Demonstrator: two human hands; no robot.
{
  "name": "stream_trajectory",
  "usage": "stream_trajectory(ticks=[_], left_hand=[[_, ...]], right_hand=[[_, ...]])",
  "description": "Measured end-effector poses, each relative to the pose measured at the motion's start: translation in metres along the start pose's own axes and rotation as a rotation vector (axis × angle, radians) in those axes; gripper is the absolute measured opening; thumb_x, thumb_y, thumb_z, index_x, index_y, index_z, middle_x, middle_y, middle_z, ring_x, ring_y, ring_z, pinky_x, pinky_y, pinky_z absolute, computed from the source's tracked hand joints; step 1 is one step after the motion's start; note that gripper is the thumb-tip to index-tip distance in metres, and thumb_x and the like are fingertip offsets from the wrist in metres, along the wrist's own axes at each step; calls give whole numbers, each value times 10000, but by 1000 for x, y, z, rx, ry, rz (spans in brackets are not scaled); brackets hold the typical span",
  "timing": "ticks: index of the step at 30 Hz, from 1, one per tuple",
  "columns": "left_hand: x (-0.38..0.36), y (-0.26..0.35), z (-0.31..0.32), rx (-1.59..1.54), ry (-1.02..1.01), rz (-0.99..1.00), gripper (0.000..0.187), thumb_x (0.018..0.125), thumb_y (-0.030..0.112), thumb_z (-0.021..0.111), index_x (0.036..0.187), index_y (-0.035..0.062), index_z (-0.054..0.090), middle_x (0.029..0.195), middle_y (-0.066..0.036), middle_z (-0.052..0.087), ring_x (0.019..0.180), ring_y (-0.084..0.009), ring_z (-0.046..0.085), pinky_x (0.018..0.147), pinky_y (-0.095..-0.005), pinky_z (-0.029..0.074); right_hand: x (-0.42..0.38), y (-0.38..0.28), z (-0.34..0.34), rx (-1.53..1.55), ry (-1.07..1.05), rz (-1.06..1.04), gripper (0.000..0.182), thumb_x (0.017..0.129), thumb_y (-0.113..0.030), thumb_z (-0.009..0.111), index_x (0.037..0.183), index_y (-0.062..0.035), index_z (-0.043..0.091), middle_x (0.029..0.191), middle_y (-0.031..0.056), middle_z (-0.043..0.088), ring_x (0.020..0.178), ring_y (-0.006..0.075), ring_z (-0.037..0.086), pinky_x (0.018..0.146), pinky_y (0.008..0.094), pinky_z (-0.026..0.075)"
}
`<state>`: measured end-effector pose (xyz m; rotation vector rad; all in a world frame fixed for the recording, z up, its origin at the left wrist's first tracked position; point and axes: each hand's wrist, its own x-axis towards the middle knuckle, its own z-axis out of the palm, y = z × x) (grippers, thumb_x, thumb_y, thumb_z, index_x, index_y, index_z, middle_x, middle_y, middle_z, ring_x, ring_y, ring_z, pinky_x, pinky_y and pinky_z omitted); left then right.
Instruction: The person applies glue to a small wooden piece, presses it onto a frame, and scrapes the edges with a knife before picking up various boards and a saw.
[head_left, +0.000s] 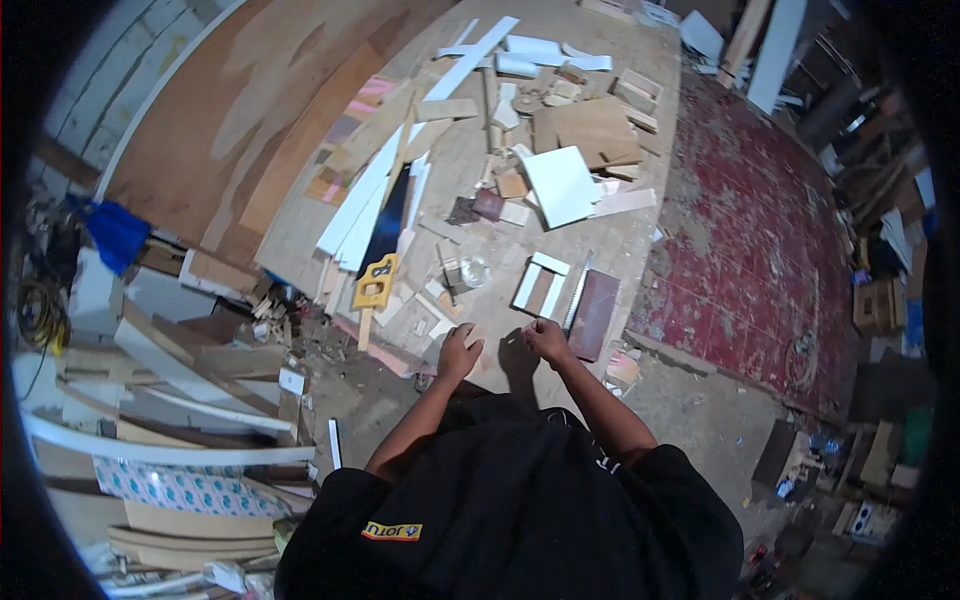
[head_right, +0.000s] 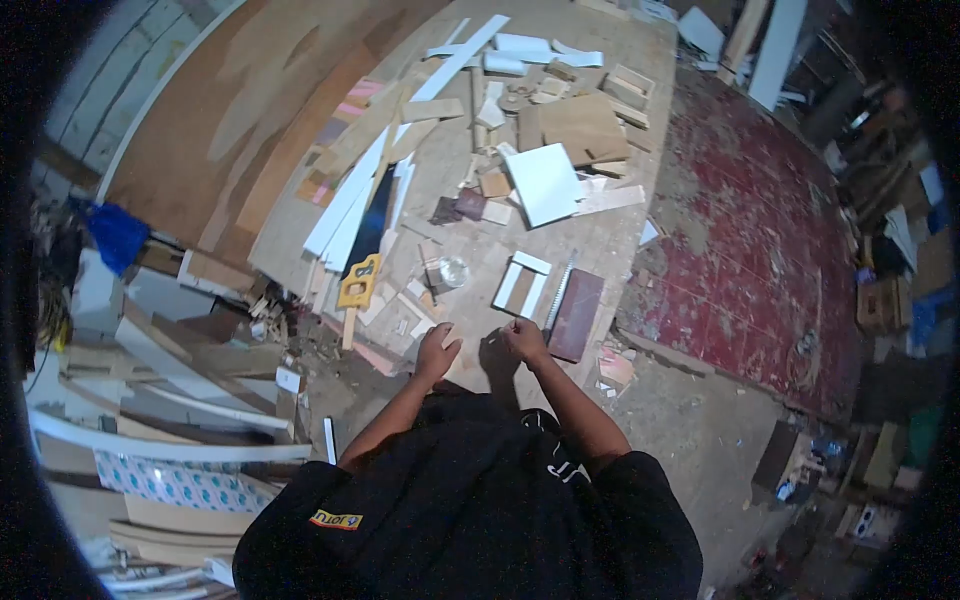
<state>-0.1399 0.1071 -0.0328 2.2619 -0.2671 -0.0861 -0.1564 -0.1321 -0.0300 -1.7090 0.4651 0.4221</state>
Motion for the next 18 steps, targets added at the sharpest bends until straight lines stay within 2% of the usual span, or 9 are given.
stream_trajectory(ticks=[2,4,6,8,10,12,14,16,18], left_hand=[[-8,-3,-20,-25,83,-35,388,801,198,716,1121,21,586,1036,-194,640,977,-338,631,852,-406,501],[-17,0,-46,-235,8,-318,402,821,179,716,1137,-3,547,1000,-194,670,944,-267,658,822,-352,507],[-25,-30,-47,-314,74,-269,405,826,157,711,1149,-5,528,1005,-183,668,941,-236,654,816,-333,504],[-32,-37,-58,-394,134,-214,410,831,135,707,1160,-8,509,1009,-171,666,938,-204,649,810,-314,500],[-34,-8,-83,-431,167,-178,407,834,102,696,1175,7,496,1019,-149,654,932,-190,640,811,-312,497],[-34,-8,-90,-487,165,-229,398,837,93,690,1173,5,496,1022,-139,646,930,-184,632,808,-306,494],[-31,-3,-94,-551,154,-270,390,841,85,685,1172,3,496,1026,-129,637,929,-177,624,804,-300,491],[-29,1,-95,-515,228,-192,387,839,82,683,1158,-16,488,1008,-126,634,890,-173,617,797,-297,491],[-25,1,-97,-424,208,-149,367,846,85,671,1147,-22,491,992,-120,638,869,-163,614,775,-295,494]], right_hand=[[17,5,26,-96,-70,-76,166,857,-182,648,827,-20,637,706,58,616,612,129,576,557,284,468],[25,-13,51,-245,42,-269,223,823,-204,685,904,-1,640,754,81,639,699,151,615,625,303,499],[29,-39,61,-259,180,-307,311,804,-180,707,1056,-19,620,813,107,655,749,183,643,652,329,514],[55,-51,75,-54,337,-313,339,800,-152,722,1093,-21,611,826,125,662,716,190,645,636,324,515],[59,-82,75,-99,465,-465,351,802,-121,724,1119,-27,609,840,131,670,661,190,645,609,319,514],[74,-97,73,-80,388,-402,361,786,-181,739,1107,-53,631,891,166,691,787,276,680,731,367,527],[80,-109,71,-161,383,-427,271,811,-156,713,1051,-45,659,928,170,694,788,274,685,732,364,530],[86,-113,69,-257,441,-606,200,827,-154,699,995,-45,682,910,163,687,763,286,680,720,373,531],[84,-113,66,-345,453,-658,164,838,-155,681,971,-60,689,906,152,673,772,302,667,715,386,529]])
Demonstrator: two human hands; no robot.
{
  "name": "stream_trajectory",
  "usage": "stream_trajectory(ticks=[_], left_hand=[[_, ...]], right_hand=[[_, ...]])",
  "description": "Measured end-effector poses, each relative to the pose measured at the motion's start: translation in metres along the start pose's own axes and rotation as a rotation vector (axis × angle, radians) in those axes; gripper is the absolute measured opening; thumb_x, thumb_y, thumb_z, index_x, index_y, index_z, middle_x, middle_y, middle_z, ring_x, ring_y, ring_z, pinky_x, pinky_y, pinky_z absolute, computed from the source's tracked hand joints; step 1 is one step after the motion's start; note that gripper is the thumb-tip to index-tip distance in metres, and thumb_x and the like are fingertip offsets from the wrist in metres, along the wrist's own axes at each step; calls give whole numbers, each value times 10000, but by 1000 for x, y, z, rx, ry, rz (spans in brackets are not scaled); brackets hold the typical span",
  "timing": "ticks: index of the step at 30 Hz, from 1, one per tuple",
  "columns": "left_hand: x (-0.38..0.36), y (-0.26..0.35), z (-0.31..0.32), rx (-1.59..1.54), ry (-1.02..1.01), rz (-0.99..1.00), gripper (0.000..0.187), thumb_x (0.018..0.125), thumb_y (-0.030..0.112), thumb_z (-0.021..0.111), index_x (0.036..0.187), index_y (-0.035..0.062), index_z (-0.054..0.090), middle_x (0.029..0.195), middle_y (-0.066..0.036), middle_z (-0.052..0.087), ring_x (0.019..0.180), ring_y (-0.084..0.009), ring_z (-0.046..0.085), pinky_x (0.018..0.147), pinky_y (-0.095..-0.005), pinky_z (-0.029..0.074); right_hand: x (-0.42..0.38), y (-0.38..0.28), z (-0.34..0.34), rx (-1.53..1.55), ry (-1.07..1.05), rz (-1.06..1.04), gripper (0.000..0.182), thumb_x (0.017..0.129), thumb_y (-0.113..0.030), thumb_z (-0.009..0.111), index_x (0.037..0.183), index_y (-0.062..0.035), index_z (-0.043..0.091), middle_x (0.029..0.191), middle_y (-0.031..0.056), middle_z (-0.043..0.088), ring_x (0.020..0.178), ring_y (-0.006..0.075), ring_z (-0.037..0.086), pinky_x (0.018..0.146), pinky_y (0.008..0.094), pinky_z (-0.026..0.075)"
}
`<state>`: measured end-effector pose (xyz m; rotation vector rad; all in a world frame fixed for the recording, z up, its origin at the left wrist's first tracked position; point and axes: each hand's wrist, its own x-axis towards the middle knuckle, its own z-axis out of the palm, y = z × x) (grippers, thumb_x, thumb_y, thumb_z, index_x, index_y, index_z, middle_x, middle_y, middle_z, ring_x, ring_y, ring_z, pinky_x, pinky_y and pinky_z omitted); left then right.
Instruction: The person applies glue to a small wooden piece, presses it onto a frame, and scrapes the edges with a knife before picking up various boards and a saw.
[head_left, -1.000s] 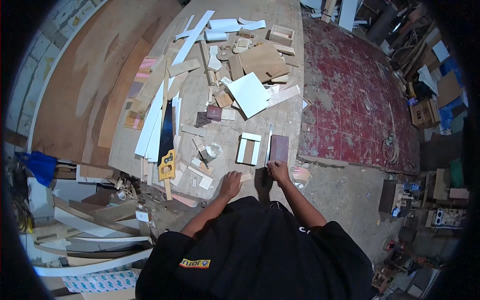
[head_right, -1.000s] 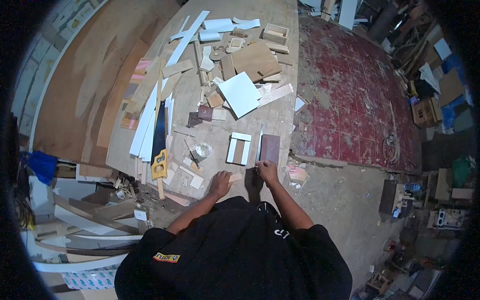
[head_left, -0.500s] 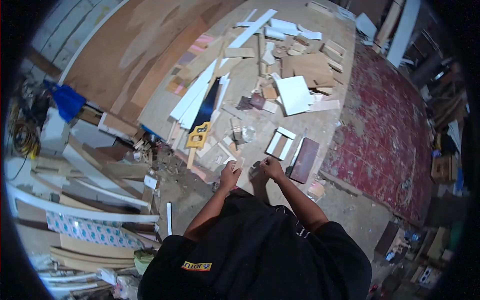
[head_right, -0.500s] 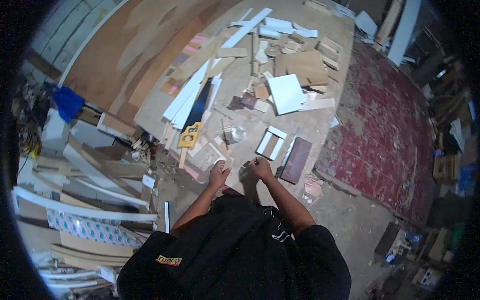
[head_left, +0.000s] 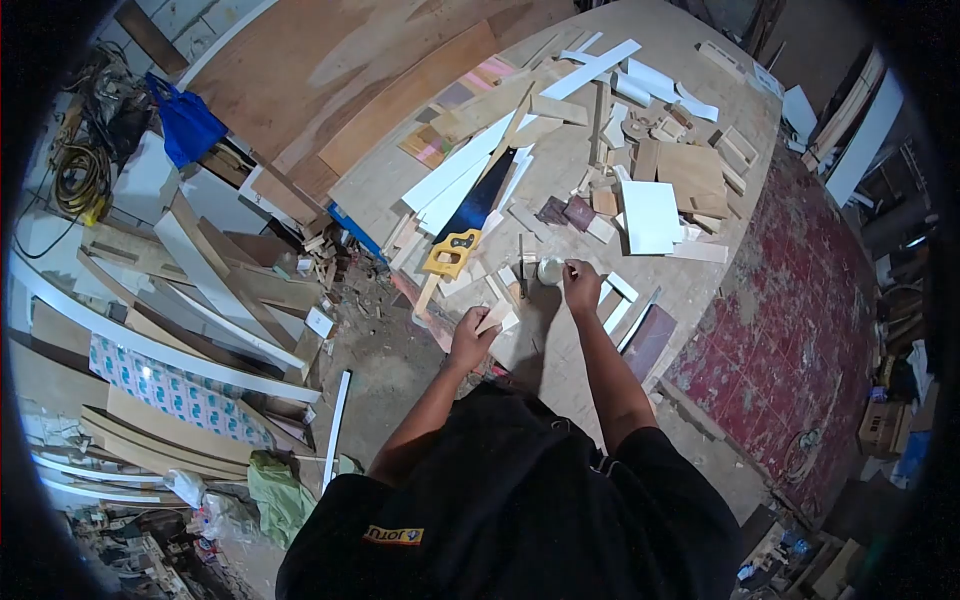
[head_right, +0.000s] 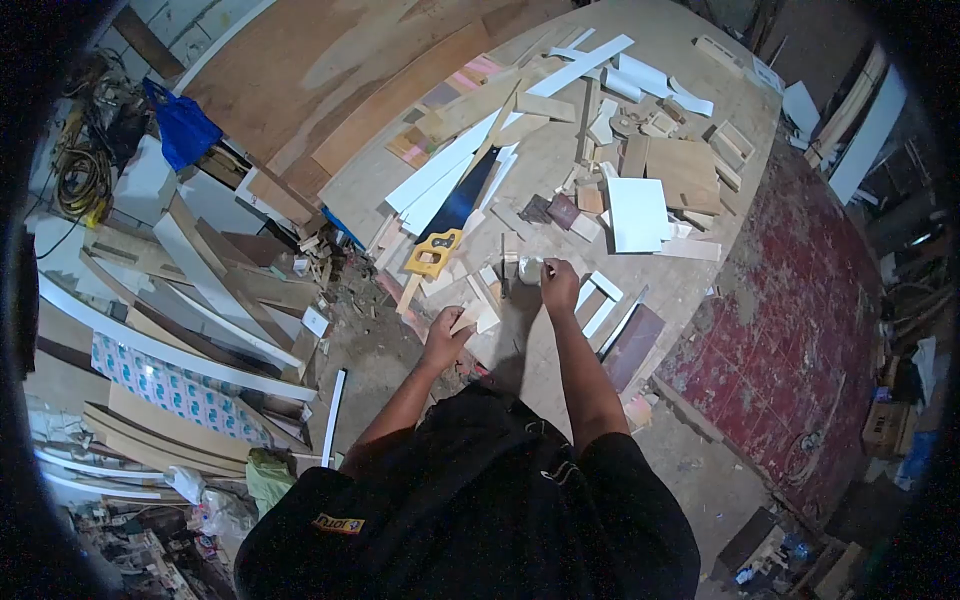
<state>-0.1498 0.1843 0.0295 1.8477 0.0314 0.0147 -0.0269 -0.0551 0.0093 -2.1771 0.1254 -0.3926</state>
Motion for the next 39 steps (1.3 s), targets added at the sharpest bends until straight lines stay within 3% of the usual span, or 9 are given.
stream_trajectory(ticks=[2,8,9,15,20,24,26,30,39], left_hand=[[8,-2,-2,93,-24,60,348,854,88,659,1136,-28,494,977,-114,642,848,-152,612,753,-294,498],[19,8,-1,-341,-168,-364,307,981,265,462,1080,-5,571,916,-60,652,706,-117,580,638,-256,482],[22,12,-3,-377,-191,-386,371,1007,292,380,1108,-10,571,949,-66,657,743,-133,594,659,-267,497],[40,28,0,-719,-138,-658,333,998,201,406,1187,-15,574,1081,-114,644,901,-211,641,787,-334,534],[43,51,4,-823,-174,-596,353,1000,213,396,1195,-31,562,1031,-139,660,929,-246,660,826,-354,547],[42,65,11,-906,-286,-572,342,1007,195,424,1222,-44,539,1110,-170,640,1018,-289,654,888,-392,542],[41,72,16,-961,-328,-553,361,1005,189,433,1273,-43,498,1174,-155,615,1044,-299,641,909,-421,533],[34,85,26,-1032,-432,-480,400,1003,191,449,1328,-43,451,1268,-140,572,1072,-300,625,947,-465,522],[22,109,41,-1062,-543,-467,408,989,207,490,1308,-47,469,1239,-155,582,1059,-277,626,952,-481,522]], right_hand=[[3,-5,-4,-87,-47,-59,136,829,-157,676,944,-86,690,897,139,657,793,309,653,711,396,522],[6,-20,-12,-217,-156,-162,140,838,-161,639,928,-68,691,914,143,659,825,333,642,728,412,507],[6,-20,-10,-221,-161,-146,144,838,-165,642,932,-67,690,919,144,658,827,335,642,728,415,506],[15,-25,-24,-137,-91,-58,132,851,-160,666,917,-51,695,886,163,673,723,288,670,666,372,529],[11,-43,-61,33,3,-52,110,860,-134,658,920,-42,665,882,167,673,759,313,668,697,362,528],[-1,-47,-95,286,33,62,149,890,-123,650,936,19,645,835,125,666,733,194,661,666,312,518],[-9,-52,-113,743,23,204,136,920,-121,628,960,8,638,838,79,651,734,158,641,656,282,514],[-28,-72,-148,1064,31,330,106,929,-103,617,984,-14,629,856,63,640,731,141,626,668,280,523],[-56,-81,-168,1034,-63,293,113,931,-97,613,1003,-11,621,867,51,625,745,132,610,684,279,514]])
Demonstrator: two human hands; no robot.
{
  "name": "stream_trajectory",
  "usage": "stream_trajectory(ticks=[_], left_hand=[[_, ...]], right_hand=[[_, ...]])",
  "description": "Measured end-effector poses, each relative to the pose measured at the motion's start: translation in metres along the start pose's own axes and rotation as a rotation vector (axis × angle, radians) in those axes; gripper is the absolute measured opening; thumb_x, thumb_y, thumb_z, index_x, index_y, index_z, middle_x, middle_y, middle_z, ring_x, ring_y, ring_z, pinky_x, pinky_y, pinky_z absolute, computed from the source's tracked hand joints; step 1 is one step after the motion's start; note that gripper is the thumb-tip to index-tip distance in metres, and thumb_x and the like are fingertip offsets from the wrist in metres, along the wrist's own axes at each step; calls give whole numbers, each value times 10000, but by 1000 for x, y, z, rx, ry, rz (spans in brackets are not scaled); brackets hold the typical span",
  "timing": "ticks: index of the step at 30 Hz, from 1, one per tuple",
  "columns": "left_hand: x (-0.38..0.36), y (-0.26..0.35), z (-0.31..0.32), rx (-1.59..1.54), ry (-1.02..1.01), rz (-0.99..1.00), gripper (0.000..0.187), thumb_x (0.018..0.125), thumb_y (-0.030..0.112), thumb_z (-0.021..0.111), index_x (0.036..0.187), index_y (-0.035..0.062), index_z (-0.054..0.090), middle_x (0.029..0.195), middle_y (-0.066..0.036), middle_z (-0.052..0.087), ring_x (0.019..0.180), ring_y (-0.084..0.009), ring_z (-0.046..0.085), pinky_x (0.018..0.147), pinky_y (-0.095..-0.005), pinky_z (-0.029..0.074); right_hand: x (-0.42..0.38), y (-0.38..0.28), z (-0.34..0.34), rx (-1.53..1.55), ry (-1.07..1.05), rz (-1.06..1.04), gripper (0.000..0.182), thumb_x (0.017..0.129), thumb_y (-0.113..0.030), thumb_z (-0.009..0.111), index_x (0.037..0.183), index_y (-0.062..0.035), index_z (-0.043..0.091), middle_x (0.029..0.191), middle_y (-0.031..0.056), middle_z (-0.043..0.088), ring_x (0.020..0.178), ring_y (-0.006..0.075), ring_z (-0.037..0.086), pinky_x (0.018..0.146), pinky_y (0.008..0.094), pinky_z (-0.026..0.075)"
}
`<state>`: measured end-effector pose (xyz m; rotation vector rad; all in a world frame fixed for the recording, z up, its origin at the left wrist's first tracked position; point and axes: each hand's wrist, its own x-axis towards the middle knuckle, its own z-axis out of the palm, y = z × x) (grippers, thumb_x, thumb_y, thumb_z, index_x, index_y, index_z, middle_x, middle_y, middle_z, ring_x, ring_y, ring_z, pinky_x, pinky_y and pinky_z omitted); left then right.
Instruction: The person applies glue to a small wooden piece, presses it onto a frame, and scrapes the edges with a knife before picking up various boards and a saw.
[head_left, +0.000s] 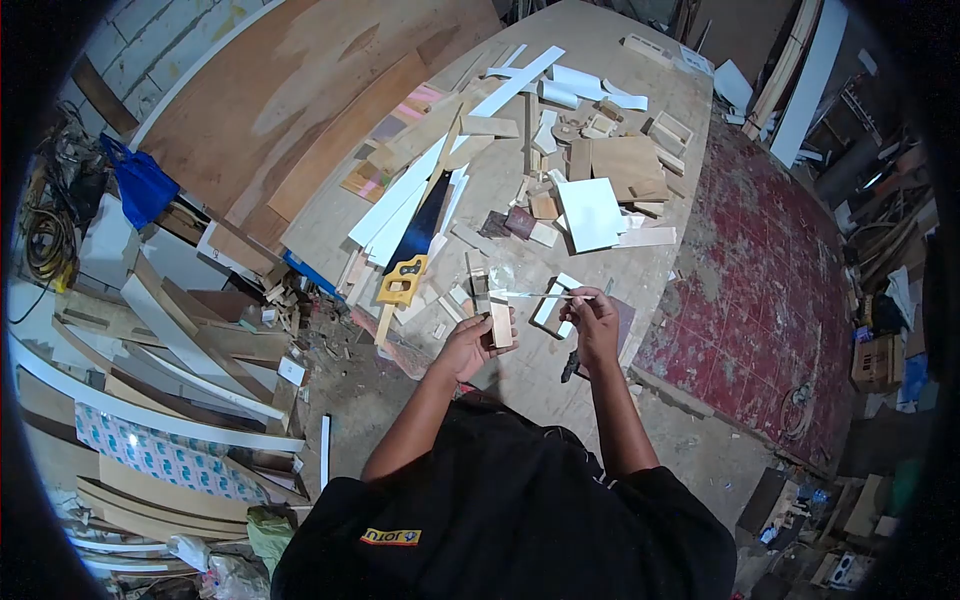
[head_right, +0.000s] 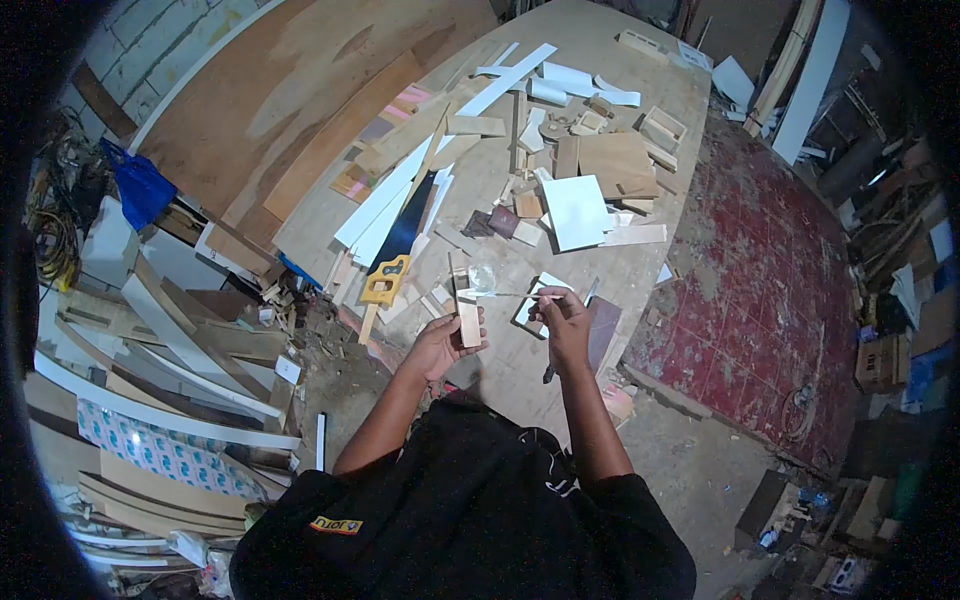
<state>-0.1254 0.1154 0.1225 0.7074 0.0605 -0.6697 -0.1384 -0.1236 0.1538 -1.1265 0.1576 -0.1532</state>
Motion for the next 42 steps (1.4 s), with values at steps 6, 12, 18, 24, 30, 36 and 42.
stream_trajectory(ticks=[6,12,18,24,30,36,42], left_hand=[[-1,-6,7,31,-21,-19,409,987,197,491,1310,-53,468,1228,-161,591,1053,-277,628,947,-487,523],[-4,-10,13,49,-41,-13,405,976,173,513,1302,-64,473,1228,-172,593,1042,-274,635,940,-485,527],[-1,-13,11,95,-63,2,404,965,147,534,1300,-72,475,1224,-167,598,1036,-262,638,939,-466,526],[2,-11,13,334,-29,46,390,956,146,562,1275,-72,512,1181,-143,623,1031,-226,639,933,-403,524],[4,-3,15,330,-80,35,376,956,141,565,1255,-83,523,1163,-148,628,1033,-224,641,933,-394,522],[10,0,12,375,-90,16,358,955,123,562,1238,-95,528,1139,-167,638,1060,-237,637,945,-387,511],[14,-2,6,438,-105,21,353,961,117,553,1241,-96,524,1145,-175,638,1071,-234,633,963,-375,496]], right_hand=[[-7,2,-10,-3,5,23,107,936,-96,603,1004,-16,623,869,48,628,739,124,605,676,275,512],[-14,-3,-16,-30,56,32,112,925,-111,615,999,-26,612,859,44,622,732,139,614,665,284,508],[-15,-2,-25,-34,64,-11,104,936,-112,611,979,-18,626,854,44,634,726,128,610,662,275,507],[-14,-20,-24,-197,32,-120,111,932,-113,618,958,-5,626,842,47,636,726,124,601,668,266,489],[-3,-30,-19,-141,53,-57,114,934,-117,617,935,-5,637,810,57,644,694,121,590,640,262,488],[6,-29,-23,-104,114,62,151,922,-145,642,950,4,639,803,77,665,667,141,613,637,264,501],[10,-26,-26,-73,106,93,175,926,-165,644,946,8,630,801,82,666,663,142,619,636,261,504]])
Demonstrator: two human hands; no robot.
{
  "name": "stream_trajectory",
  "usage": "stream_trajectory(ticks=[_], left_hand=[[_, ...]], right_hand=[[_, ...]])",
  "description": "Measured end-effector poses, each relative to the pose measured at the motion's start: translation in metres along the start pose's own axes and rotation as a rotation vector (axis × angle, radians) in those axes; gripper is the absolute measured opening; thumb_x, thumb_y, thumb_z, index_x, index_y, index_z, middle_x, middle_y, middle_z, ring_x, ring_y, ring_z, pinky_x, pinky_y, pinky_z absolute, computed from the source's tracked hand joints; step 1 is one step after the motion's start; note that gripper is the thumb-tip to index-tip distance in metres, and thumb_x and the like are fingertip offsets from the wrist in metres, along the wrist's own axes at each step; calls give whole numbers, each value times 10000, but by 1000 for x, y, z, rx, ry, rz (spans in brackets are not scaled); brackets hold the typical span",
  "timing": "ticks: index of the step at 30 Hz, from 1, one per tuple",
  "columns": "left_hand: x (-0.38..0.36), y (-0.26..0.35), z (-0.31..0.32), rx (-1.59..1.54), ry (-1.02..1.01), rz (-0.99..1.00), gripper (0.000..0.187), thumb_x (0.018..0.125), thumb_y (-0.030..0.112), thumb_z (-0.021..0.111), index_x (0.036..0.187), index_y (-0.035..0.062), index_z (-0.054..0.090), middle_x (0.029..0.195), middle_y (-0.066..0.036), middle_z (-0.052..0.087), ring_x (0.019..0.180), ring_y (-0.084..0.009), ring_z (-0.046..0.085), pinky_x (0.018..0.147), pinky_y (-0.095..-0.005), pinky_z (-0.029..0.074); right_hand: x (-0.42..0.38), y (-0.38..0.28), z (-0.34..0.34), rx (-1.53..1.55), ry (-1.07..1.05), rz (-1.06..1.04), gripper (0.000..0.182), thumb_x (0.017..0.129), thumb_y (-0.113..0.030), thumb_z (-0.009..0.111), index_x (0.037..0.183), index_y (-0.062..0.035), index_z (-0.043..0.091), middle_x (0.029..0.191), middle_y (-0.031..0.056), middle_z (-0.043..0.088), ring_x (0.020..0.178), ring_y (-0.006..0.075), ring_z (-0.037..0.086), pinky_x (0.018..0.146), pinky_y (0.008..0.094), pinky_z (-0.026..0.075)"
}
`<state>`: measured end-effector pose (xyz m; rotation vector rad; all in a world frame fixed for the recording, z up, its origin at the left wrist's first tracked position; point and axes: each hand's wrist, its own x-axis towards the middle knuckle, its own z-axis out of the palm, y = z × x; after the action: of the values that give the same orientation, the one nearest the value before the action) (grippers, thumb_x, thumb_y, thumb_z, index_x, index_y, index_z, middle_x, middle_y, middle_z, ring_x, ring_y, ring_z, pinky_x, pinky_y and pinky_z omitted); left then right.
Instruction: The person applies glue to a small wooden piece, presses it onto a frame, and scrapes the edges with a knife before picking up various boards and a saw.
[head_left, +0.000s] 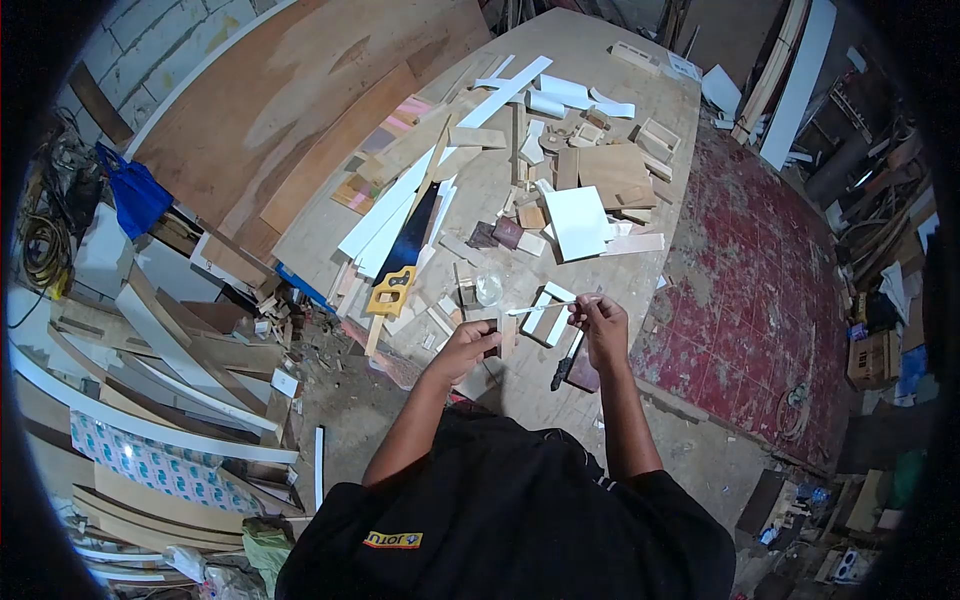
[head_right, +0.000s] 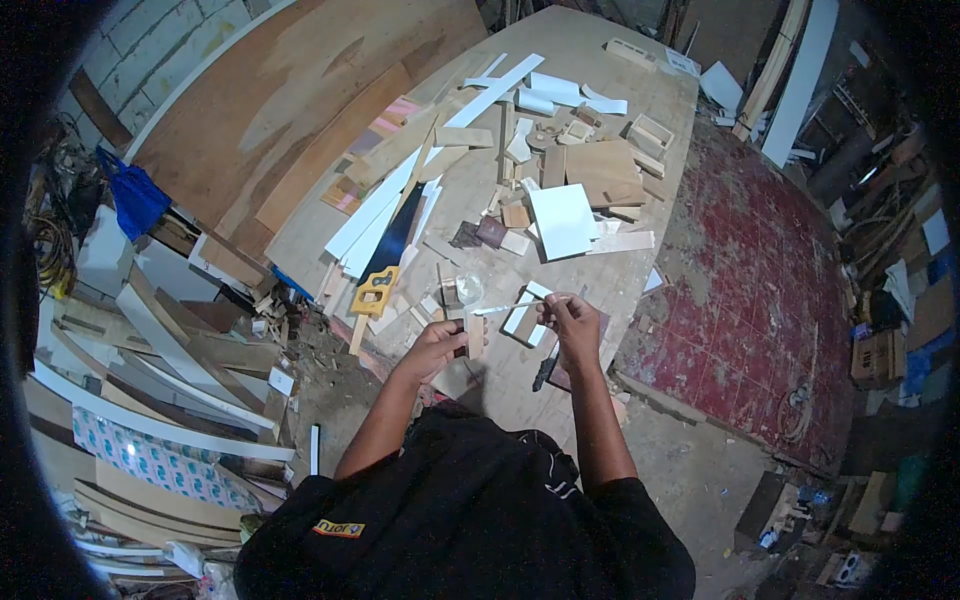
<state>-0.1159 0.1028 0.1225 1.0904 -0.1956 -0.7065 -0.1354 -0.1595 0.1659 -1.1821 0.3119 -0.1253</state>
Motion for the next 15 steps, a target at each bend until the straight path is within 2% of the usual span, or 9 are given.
stream_trajectory(ticks=[15], left_hand=[[3,7,2,-171,-48,41,401,953,154,570,1287,-54,492,1226,-151,601,1112,-263,619,959,-405,503]], right_hand=[[-3,-5,-3,157,10,73,157,935,-168,629,963,-14,625,821,80,670,679,148,634,637,260,496]])
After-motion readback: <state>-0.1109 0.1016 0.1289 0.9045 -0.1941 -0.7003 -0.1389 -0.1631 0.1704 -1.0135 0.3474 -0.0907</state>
